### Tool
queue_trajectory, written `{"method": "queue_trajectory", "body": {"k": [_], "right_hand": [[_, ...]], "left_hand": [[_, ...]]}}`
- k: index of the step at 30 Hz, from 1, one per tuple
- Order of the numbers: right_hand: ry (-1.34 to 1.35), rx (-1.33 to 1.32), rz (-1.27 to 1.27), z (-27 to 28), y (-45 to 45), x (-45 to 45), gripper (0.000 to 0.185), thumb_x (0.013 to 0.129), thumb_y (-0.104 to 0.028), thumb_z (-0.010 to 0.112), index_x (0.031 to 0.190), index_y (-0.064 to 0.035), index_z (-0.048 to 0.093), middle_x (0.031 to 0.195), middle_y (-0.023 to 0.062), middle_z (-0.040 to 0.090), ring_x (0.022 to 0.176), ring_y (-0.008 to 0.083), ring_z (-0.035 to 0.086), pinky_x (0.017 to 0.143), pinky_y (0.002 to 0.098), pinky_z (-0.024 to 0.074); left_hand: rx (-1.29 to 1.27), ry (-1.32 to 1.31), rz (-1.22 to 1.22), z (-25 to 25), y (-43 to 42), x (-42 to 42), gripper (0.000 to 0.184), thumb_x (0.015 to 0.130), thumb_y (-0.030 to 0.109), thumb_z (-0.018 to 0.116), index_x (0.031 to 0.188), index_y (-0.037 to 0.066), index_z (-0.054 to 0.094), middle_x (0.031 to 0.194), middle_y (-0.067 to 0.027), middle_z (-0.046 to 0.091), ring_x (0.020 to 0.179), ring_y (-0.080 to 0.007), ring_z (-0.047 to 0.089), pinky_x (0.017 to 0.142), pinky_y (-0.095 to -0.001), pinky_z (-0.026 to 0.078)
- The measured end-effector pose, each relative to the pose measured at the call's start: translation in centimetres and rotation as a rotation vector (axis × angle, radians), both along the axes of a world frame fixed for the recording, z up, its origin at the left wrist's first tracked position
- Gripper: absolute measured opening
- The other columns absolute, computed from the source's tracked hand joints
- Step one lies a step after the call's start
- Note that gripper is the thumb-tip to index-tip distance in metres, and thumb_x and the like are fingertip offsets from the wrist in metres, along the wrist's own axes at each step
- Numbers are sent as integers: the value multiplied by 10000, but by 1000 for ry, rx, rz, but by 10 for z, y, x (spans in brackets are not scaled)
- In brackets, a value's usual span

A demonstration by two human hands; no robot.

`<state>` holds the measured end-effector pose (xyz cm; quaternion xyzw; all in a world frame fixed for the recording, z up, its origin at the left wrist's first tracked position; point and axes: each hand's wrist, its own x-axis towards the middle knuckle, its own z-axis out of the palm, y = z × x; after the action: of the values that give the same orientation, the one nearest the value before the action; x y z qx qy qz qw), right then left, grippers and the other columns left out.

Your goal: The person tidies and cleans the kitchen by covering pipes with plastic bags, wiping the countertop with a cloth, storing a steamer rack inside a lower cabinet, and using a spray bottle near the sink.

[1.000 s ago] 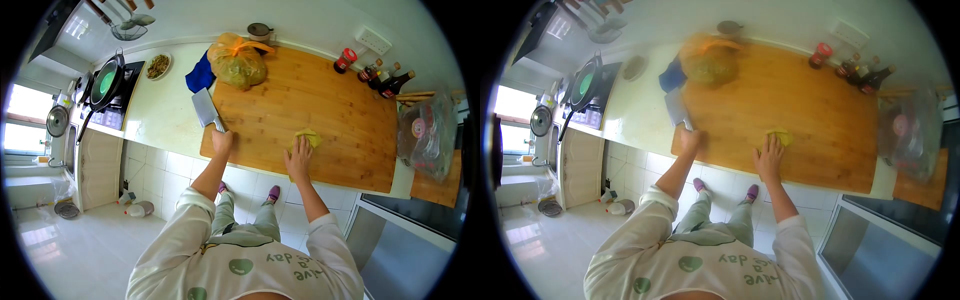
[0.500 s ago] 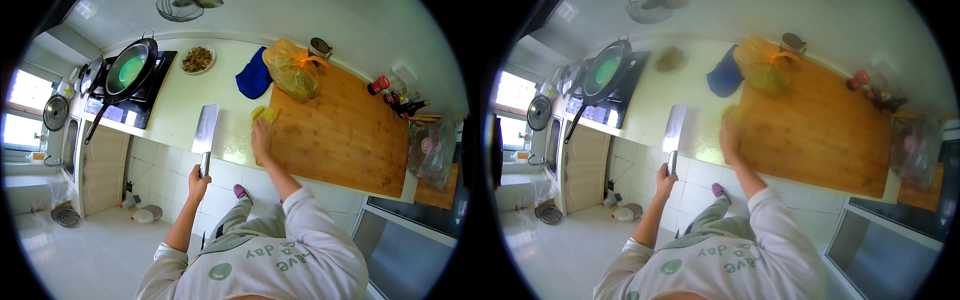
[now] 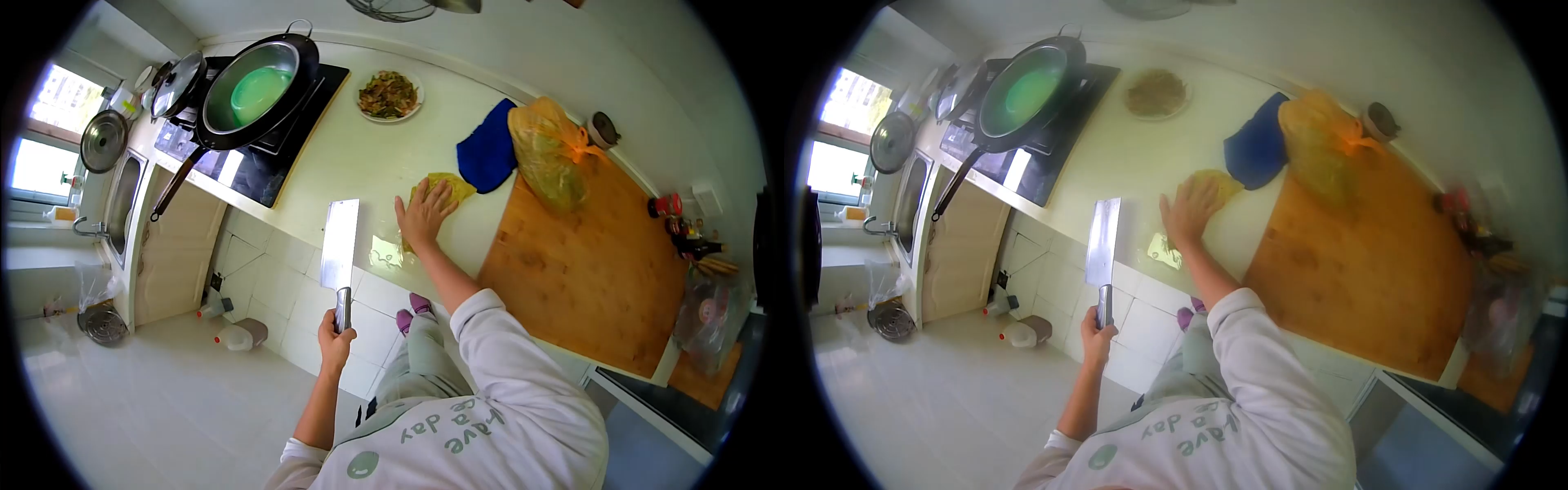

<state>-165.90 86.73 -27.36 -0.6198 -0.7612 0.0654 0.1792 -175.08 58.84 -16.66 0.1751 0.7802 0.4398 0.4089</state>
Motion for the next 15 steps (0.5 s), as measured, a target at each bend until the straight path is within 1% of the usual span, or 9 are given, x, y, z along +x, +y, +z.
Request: {"method": "queue_trajectory", "body": {"k": [3,5,7,8,9,11,12,13,15], "right_hand": [[61,49,60,-6,46,-32,787,854,-526,514,1403,9,332,1421,389,224,1331,530,189,1025,702,67],[79,56,59,-6,82,-56,770,846,-528,523,1396,-15,359,1424,370,243,1335,511,200,1037,686,74],[103,117,215,-8,113,-74,756,832,-537,536,1380,-36,395,1431,339,265,1341,486,214,1050,664,86],[72,104,269,-8,119,-79,699,845,-505,539,1371,-59,419,1452,250,306,1356,419,245,1082,617,95],[74,93,283,-8,120,-79,699,845,-505,539,1371,-59,419,1452,250,306,1356,419,245,1082,617,95],[36,-133,756,-2,125,-66,635,869,-451,530,1367,-70,427,1459,174,337,1360,364,274,1104,581,108],[20,-34,877,6,116,-53,603,884,-414,525,1378,-86,417,1457,119,360,1360,326,294,1116,558,118],[12,-28,880,11,107,-36,603,884,-414,525,1378,-86,417,1457,119,360,1360,326,294,1116,558,118],[205,-97,1034,13,86,4,627,885,-413,521,1382,-50,399,1452,162,353,1360,353,285,1108,574,120]], "left_hand": [[34,19,17,-7,8,-15,284,585,14,581,863,14,523,662,23,393,583,-92,350,510,-260,292],[27,40,28,-7,14,-24,283,586,10,578,863,13,521,664,25,393,582,-91,347,511,-257,291],[15,68,52,-2,20,-30,282,587,5,575,863,13,520,665,27,393,580,-90,345,511,-254,289],[15,77,74,2,24,-30,281,588,1,572,865,11,522,662,28,396,577,-87,346,511,-251,290],[11,81,93,7,23,-28,280,590,-3,568,866,9,524,660,29,398,573,-85,347,510,-248,290],[34,7,150,-1,15,-26,283,590,-3,569,870,11,529,658,30,399,570,-84,350,509,-247,290],[78,-60,200,-6,17,-27,286,591,-2,570,874,14,534,657,31,401,567,-82,352,508,-246,291],[86,-65,203,-8,18,-28,286,591,-2,570,874,14,534,657,31,401,567,-82,352,508,-246,291],[37,-41,183,-5,14,-33,294,590,3,579,881,22,542,657,29,407,570,-82,362,508,-248,296]]}}
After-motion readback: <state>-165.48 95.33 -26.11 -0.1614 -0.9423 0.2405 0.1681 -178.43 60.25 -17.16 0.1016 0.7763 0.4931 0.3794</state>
